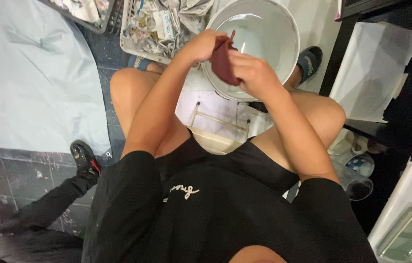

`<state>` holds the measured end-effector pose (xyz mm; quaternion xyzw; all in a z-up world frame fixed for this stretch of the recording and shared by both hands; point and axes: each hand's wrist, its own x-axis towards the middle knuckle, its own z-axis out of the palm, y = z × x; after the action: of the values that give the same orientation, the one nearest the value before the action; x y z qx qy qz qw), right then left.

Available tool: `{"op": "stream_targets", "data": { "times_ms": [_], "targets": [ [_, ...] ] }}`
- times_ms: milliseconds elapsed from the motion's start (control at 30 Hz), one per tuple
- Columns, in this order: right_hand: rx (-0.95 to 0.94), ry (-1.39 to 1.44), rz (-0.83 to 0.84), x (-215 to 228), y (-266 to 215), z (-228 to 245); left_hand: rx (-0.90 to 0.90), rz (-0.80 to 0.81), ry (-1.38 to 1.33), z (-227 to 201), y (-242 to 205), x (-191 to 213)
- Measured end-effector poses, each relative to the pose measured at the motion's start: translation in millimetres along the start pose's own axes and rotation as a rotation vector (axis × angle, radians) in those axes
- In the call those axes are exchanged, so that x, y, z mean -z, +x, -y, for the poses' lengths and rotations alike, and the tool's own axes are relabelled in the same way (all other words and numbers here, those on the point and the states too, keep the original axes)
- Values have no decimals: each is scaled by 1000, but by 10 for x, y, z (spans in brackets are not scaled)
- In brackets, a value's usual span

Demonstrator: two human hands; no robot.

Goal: The person sits on the floor and wipes a clear glass tumbler and a white ceramic mug with a maroon cloth. The person repeatedly dips the cloth into a white bucket of water, wipes the exterior and interior of each item, and places the cleaned items on a nearby shelf.

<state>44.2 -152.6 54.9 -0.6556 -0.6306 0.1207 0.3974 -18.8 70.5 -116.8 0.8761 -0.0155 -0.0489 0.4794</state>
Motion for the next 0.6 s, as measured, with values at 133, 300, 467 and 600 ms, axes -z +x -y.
{"op": "stream_targets", "data": {
  "times_ms": [133,300,467,600],
  "targets": [
    [-178,75,-143,-17,-55,-128,540,-169,-431,-262,-20,105],
    [-414,188,-324,-61,-68,-268,-34,-602,194,-648,-84,253],
    [-431,312,-444,-188,-15,-439,2,-700,-245,-1098,-165,440],
    [-836,1056,-404,-308,-6,-563,-310,-741,-49,-1388,-269,658]
  ]
}}
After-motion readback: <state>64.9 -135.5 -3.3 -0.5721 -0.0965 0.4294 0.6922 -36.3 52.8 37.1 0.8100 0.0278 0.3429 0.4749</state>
